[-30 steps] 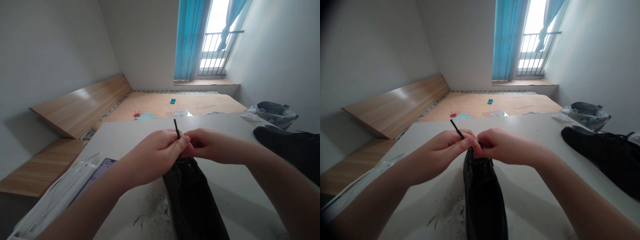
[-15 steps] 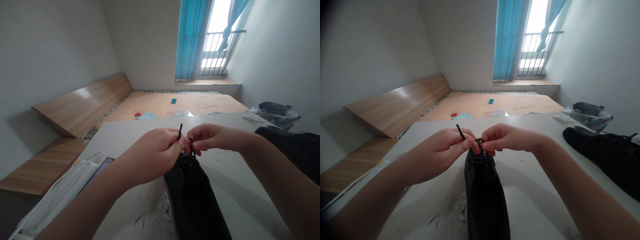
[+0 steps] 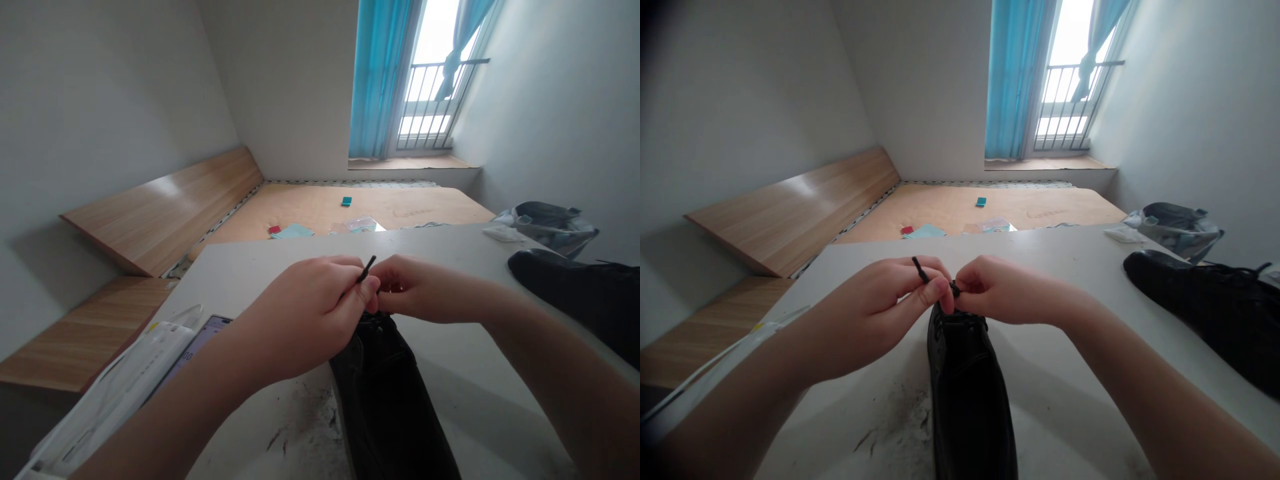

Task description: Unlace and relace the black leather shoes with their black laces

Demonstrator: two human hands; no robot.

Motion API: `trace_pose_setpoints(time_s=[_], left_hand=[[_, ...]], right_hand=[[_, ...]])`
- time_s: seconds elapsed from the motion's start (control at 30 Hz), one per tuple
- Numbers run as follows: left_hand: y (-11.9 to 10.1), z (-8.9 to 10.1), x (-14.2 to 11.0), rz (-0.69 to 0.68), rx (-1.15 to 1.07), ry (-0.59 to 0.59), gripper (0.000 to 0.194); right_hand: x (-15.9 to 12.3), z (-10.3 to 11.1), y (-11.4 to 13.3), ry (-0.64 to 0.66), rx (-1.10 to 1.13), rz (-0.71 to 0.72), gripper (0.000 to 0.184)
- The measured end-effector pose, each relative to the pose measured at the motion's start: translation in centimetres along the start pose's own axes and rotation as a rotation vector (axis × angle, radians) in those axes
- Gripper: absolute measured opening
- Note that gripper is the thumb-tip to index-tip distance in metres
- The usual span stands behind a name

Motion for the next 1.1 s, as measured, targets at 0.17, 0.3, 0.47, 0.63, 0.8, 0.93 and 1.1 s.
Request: trace_pose_setpoints(time_s=[0.17,0.3,0.47,0.63,0.8,0.93,1.1], left_hand=[[0.2,0.0,-0.1,-0.012,0.027,0.036,0.039],[0.5,-0.1,-0.1,-0.001,0.064,0.037,0.037],[0.3,-0.2,0.0,-0.018,0.023,0.028,0.033],[0.7,0.3,-0.4,0.061,-0.026,0.041,0.044],[2.8,0.6,-2.3,0.336,0.17,0.361,0.05],[3.2,0.6,-2.6,0.382,0.28,0.422,0.053],[2.3,0.3,-1.6,0.281,0.305,0.215,0.038]], right_hand=[[0.2,-0.5,0.2,0.039,0.177,-0.015,0.022],[0.1,0.5,0.3,0.071,0.318,0.008,0.015],[0.1,1.1,0.4,-0.015,0.26,-0.018,0.022],[-0.1,2.4,0.3,-0.123,0.164,-0.027,0.031],[-1.2,5.5,-3.5,0.024,-0.19,-0.163,0.032],[-1.7,5.7,-5.9,0.078,-0.366,-0.356,0.032],[-1.8,4.0,-3.3,-0.072,-0.404,-0.215,0.056]])
Point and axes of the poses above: each hand's wrist, its own x-axis towards the middle knuckle, its own z-axis out of the back of the hand, y = z × x, the point moved 3 cm from there along x, towards the middle knuckle, and after that the axes turned 13 degrees about -y, right-handed, at the moved point
